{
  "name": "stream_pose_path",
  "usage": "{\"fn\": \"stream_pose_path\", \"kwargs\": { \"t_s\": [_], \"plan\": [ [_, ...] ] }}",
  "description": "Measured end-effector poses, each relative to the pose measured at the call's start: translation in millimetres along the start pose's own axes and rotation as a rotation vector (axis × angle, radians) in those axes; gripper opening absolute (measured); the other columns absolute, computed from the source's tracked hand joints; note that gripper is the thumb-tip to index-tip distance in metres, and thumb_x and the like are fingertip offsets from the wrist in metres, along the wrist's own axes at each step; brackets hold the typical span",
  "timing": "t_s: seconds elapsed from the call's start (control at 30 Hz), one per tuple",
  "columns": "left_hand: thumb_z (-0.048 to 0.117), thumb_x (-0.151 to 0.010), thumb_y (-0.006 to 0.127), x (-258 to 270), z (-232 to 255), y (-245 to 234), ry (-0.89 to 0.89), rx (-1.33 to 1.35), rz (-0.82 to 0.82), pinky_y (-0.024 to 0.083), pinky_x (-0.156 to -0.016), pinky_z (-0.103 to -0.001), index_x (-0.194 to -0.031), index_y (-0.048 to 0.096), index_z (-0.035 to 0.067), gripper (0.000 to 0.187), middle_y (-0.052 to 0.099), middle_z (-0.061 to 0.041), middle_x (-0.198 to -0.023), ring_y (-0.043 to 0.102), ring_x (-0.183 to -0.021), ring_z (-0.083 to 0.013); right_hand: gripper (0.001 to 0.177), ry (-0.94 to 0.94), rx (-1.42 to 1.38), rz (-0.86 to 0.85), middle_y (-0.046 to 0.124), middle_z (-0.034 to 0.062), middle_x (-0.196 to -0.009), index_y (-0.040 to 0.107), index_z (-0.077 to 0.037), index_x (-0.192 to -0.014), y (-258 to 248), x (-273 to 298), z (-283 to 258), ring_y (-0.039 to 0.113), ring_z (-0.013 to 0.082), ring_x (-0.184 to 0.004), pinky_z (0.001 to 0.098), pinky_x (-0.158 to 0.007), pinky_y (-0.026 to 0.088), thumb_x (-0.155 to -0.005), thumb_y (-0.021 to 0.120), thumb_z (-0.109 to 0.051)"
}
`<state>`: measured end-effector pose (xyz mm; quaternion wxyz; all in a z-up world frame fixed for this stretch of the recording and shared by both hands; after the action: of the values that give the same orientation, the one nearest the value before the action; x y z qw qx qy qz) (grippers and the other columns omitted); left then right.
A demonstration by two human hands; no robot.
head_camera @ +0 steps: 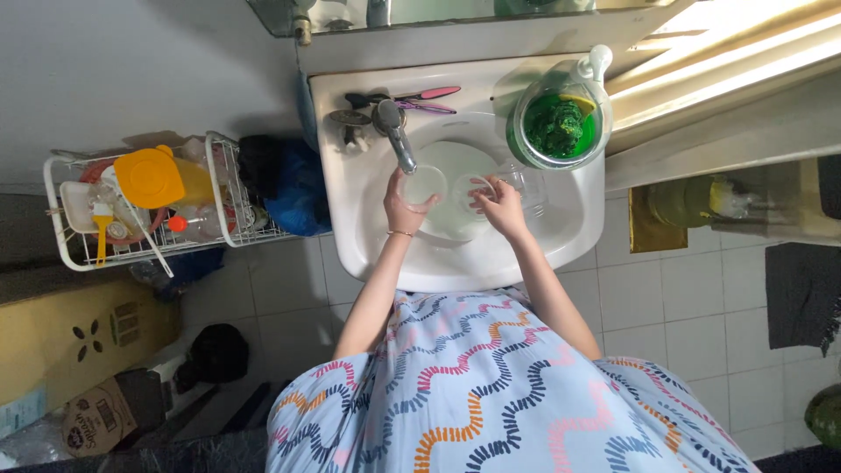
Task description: Washing and rinsing several plastic jars and containers in a sink using a sponge.
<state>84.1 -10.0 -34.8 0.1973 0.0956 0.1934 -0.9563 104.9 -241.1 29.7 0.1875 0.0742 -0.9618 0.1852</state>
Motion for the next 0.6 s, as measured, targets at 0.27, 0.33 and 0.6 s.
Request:
{"fn": "stream_pose_path", "kwargs": {
  "t_s": [0.27,0.33,0.6],
  "plan": [
    [0.035,-0.062,0.099,3,27,3,0.090,0.048,-0.155,0.055,-0.101,-0.041,-0.135,0.055,0.007,0.089,0.065,-0.015,-0.134,0.065,-0.122,-0.0317,0.034,0.008,-0.023,0.006,0.078,0.0107,-0.107,0.067,-0.005,-0.128,1,-7,3,0.078,0.0184,-0.090,0.0284,-0.072,0.062,-0.094,0.062,-0.005],
    [0.037,-0.059,0.099,10,5,12,0.046,0.049,-0.160,0.055,-0.097,-0.041,-0.133,0.055,0.005,0.092,0.065,-0.016,-0.128,0.066,-0.117,-0.0304,0.034,0.012,-0.034,0.018,0.078,0.0110,-0.107,0.067,-0.005,-0.128,1,-5,4,0.078,0.0189,-0.089,0.0286,-0.072,0.062,-0.094,0.063,-0.005],
    [0.071,-0.070,0.077,41,-72,35,-1.078,0.686,-0.320,0.056,-0.065,-0.033,-0.142,0.057,0.010,0.096,0.074,-0.005,-0.103,0.075,-0.086,-0.0180,0.035,0.004,-0.086,-0.020,0.077,0.0135,-0.108,0.063,-0.002,-0.130,3,-5,-5,0.078,0.0188,-0.090,0.0280,-0.072,0.061,-0.096,0.063,-0.006]
  ]
}}
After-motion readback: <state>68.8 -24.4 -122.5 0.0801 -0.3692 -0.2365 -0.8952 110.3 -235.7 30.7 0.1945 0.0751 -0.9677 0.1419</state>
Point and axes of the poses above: each hand's wrist, its own x-axis away from the middle knuckle, its own y-axis out of the palm, z = x × y, the point moved 6 cm from there along -x, towards the middle knuckle
